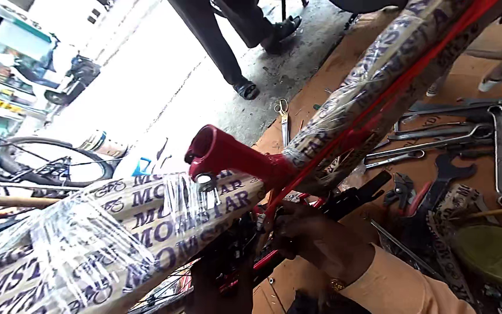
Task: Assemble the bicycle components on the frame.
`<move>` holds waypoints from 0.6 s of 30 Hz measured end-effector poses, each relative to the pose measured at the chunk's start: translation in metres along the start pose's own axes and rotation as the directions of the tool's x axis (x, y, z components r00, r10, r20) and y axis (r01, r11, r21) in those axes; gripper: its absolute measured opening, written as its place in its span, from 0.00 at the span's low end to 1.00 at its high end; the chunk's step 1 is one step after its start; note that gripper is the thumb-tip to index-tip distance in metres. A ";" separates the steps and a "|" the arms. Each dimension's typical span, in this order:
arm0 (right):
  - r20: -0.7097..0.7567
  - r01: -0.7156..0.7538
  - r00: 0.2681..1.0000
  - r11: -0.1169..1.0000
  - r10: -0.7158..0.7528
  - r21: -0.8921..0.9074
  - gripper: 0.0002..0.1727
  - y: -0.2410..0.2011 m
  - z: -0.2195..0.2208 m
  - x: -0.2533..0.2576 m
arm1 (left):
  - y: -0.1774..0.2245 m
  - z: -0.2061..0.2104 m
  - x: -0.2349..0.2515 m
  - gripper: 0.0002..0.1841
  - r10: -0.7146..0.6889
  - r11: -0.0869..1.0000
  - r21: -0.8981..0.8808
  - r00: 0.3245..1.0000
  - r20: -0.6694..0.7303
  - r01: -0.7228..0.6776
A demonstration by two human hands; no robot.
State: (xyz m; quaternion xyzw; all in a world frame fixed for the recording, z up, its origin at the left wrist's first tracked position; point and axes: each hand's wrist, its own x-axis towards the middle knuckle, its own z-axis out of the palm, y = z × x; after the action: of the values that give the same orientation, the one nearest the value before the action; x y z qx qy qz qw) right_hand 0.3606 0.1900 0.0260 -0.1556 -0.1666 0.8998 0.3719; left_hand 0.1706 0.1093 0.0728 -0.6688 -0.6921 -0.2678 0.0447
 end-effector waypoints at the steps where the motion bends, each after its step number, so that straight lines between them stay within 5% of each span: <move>1: -0.006 0.006 1.000 1.000 -0.006 0.012 0.13 0.001 0.001 -0.001 | -0.001 0.000 -0.001 0.29 0.000 1.000 0.014 1.000 -0.007 0.000; 8: -0.060 0.045 0.997 0.999 -0.046 -0.013 0.10 0.002 0.011 -0.006 | -0.006 -0.002 -0.001 0.29 0.011 0.996 0.087 1.000 0.010 -0.012; 18: 0.090 0.048 0.995 0.992 -0.037 -0.117 0.21 -0.003 0.002 -0.008 | -0.005 0.000 0.002 0.28 0.037 0.998 0.041 0.999 0.029 -0.038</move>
State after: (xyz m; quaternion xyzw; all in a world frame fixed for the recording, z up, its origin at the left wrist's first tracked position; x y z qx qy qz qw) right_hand 0.3674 0.1859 0.0302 -0.1342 -0.2394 0.8861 0.3734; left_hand 0.1658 0.1113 0.0726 -0.6843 -0.6854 -0.2431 0.0538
